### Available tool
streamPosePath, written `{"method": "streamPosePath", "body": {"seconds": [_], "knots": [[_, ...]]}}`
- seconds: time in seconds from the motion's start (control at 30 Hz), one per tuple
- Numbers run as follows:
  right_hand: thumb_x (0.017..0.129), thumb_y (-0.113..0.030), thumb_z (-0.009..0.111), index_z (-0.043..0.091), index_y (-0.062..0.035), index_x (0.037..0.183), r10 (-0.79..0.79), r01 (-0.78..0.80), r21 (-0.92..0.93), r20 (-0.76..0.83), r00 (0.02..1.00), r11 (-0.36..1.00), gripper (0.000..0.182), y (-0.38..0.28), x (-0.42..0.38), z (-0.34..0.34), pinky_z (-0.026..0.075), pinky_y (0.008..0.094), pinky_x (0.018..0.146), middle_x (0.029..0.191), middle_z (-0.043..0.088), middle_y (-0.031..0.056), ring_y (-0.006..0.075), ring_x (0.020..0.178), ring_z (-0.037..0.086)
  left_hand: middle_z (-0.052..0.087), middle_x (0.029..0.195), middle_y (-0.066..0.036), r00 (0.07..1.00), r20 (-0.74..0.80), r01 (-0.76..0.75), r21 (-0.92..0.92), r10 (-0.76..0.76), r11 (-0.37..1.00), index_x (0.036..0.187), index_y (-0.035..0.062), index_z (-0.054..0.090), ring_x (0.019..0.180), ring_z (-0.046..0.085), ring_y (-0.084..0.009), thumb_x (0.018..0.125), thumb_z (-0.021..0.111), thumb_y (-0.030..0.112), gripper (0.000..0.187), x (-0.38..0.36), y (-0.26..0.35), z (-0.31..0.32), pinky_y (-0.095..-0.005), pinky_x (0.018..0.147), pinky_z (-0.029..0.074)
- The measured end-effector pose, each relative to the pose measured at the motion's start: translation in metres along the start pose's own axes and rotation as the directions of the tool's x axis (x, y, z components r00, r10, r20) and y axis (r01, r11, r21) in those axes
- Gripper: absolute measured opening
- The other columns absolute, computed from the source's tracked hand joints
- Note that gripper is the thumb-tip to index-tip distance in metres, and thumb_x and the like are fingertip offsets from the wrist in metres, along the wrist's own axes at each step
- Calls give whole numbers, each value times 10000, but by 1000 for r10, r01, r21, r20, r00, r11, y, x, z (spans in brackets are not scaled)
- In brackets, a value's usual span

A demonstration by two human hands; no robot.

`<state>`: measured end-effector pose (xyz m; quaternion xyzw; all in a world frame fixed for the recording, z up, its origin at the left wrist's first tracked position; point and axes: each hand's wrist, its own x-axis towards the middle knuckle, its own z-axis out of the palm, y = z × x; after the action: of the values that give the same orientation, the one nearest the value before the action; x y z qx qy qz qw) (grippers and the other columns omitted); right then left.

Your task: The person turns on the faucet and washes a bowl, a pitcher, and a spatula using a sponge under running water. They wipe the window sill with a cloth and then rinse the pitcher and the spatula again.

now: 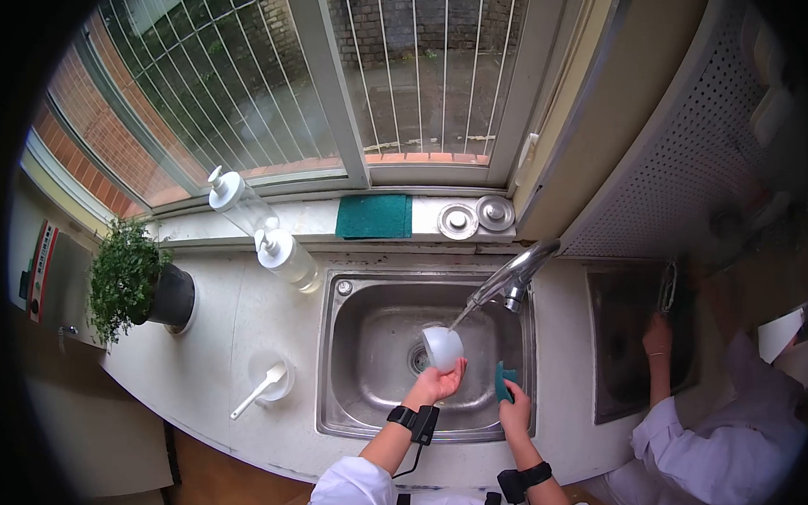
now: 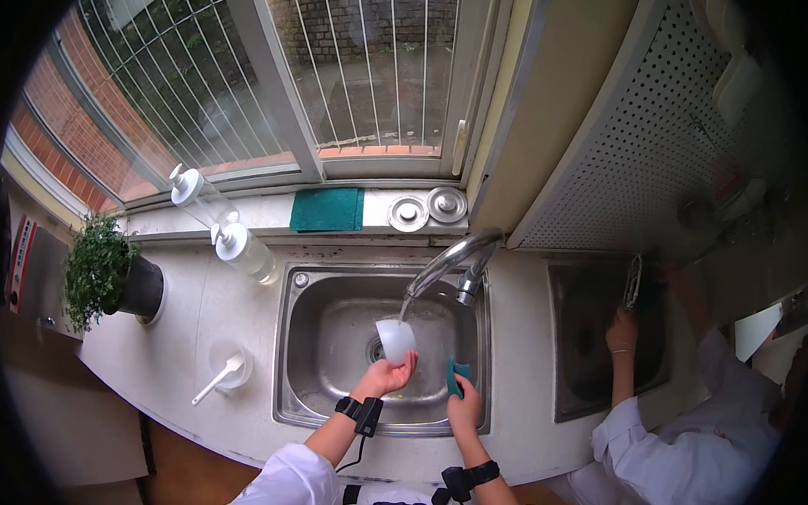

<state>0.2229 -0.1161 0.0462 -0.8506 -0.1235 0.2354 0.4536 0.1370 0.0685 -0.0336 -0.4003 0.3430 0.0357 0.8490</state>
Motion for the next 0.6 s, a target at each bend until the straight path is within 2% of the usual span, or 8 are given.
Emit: {"method": "streamPosePath", "body": {"seconds": [0.17,0.37,0.43,0.47,0.53,0.57,0.6], "knots": [[676,61,451,622,-8,1084,52,-53,52,27,998,997,448,-1,2,5,438,316,870,1007,651,193,281,968,619,580,953,-239,996,92,16,70,-23,997,1093,-124,470,822,634,-315,950,304,109,320,14,1,46,-338,743,584],[679,63,463,615,-26,1109,16,-17,35,27,1000,999,465,-7,9,4,428,324,893,1060,638,168,293,991,599,579,959,-245,989,80,118,51,-121,992,1102,-121,477,836,635,-323,951,299,107,326,26,-4,47,-347,757,582],[675,65,481,618,-47,1118,-219,219,-92,14,976,971,477,-26,10,-2,403,348,910,1111,627,118,286,1022,565,576,979,-255,986,88,135,55,-139,989,1115,-122,473,862,632,-336,950,299,103,328,30,-5,47,-359,781,578],[673,65,490,619,-57,1123,-332,332,-155,22,943,931,483,-40,11,-4,391,361,919,1136,621,93,283,1038,549,582,921,-222,997,29,74,97,-77,993,1082,-114,487,803,629,-301,950,306,109,316,30,-9,50,-331,716,573],[670,26,553,622,-84,1129,-504,507,-394,121,855,767,477,-76,17,-2,361,379,913,1179,605,32,274,1068,506,593,805,-156,995,-83,-43,187,60,981,1018,-98,513,686,622,-231,950,320,121,301,15,-30,64,-275,586,564],[668,6,584,624,-98,1132,-568,577,-493,188,801,651,477,-89,23,-1,346,388,910,1200,597,2,269,1083,485,551,726,-112,998,-57,-13,278,30,961,942,-73,505,602,560,-189,949,322,136,278,15,-28,57,-250,512,493],[668,-28,603,623,-110,1137,-648,697,-449,288,705,558,476,-94,35,2,340,387,898,1206,593,-17,265,1086,477,508,646,-68,999,-35,15,368,-3,930,865,-47,497,518,498,-148,949,325,151,276,14,-23,46,-225,439,423]]}}
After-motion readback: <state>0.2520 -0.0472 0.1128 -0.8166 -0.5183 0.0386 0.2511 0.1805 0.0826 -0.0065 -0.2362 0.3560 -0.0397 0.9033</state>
